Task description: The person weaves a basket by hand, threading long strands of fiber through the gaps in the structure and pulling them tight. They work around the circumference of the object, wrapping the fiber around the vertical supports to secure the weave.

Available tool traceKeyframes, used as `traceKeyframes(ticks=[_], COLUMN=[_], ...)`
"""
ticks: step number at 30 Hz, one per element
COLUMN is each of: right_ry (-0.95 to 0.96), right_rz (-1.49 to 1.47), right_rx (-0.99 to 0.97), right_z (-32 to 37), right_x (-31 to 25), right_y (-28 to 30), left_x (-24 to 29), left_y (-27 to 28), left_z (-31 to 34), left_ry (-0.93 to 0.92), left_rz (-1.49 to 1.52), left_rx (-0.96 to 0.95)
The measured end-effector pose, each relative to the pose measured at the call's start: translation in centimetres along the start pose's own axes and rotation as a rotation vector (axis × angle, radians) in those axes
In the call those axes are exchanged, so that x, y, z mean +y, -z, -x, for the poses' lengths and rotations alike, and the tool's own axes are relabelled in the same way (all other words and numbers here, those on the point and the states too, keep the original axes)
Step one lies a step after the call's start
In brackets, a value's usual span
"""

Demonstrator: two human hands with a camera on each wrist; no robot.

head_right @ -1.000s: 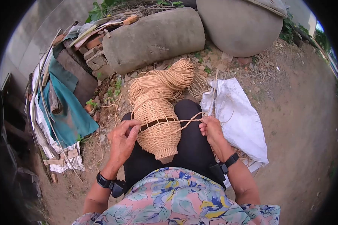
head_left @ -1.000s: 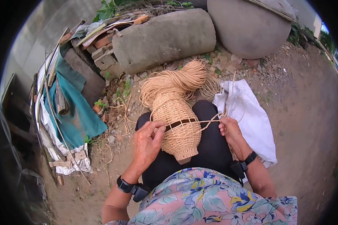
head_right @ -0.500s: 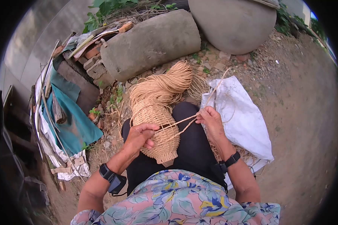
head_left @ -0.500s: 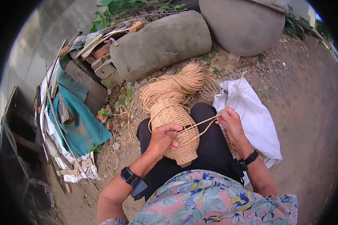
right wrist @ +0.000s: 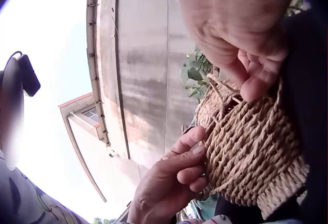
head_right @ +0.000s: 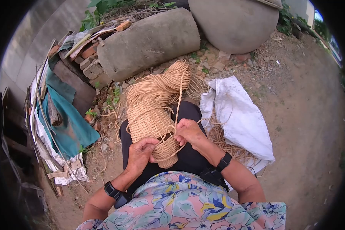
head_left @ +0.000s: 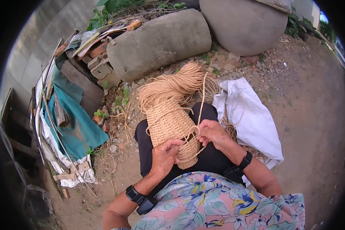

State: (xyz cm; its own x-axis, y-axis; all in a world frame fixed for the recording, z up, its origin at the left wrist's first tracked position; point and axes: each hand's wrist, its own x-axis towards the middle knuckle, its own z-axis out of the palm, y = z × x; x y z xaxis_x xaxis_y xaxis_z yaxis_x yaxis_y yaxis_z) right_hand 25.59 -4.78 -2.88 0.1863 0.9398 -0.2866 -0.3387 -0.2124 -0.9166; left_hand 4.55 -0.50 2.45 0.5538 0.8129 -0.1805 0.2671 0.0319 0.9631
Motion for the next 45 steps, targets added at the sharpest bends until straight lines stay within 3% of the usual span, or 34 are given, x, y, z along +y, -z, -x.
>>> traceKeyframes(ticks=[15, 17, 18, 21, 26, 28, 34, 36, 37, 38, 40, 41, 45], right_ry=[-0.114, 0.263, 0.265, 0.105, -0.151, 0.063, 0.234, 0.196, 0.159, 0.155, 0.075, 0.067, 0.047], right_rz=[0.745, 0.774, 0.777, 0.543, 0.421, 0.640, 0.542, 0.401, 0.268, 0.259, -0.062, -0.108, -0.229], right_rx=[0.176, 0.246, 0.240, 0.113, -0.077, 0.175, 0.347, 0.344, 0.342, 0.344, 0.315, 0.331, 0.363], right_z=[-2.3, -3.0, -2.6, -1.6, -0.6, 1.1, 1.8, 1.8, 1.8, 1.7, 1.4, 1.3, 1.2], right_x=[0.1, 2.3, 1.8, -1.6, -3.5, -3.5, -0.4, 0.3, 0.6, 0.9, 1.6, 1.8, 2.2], right_y=[-1.6, -0.7, -1.1, -2.9, -1.9, -0.6, 2.8, 3.1, 3.3, 3.6, 4.1, 4.1, 4.5], left_x=[-0.2, -1.1, -1.8, -3.8, -4.9, -4.8, -2.9, -2.2, -0.9, -0.7, -0.2, 0.3, 0.9], left_y=[0.0, 0.5, 1.3, 5.4, 6.4, 6.3, 5.0, 4.0, 3.6, 3.2, 2.2, 1.8, 1.2], left_z=[-0.4, -0.6, -1.1, -3.0, -2.9, -2.5, -1.5, -1.1, -0.9, -1.1, -1.5, -1.6, -3.2], left_ry=[0.010, -0.062, -0.062, -0.075, -0.078, -0.090, -0.048, -0.637, -0.706, -0.704, -0.681, -0.615, -0.667], left_rz=[0.032, 0.121, 0.123, 0.389, 0.342, 0.317, -0.015, -0.681, -0.719, -0.726, -0.514, -0.513, -0.692], left_rx=[0.013, -0.044, -0.038, -0.185, -0.183, -0.168, -0.060, 0.368, 0.387, 0.380, 0.187, 0.150, 0.026])
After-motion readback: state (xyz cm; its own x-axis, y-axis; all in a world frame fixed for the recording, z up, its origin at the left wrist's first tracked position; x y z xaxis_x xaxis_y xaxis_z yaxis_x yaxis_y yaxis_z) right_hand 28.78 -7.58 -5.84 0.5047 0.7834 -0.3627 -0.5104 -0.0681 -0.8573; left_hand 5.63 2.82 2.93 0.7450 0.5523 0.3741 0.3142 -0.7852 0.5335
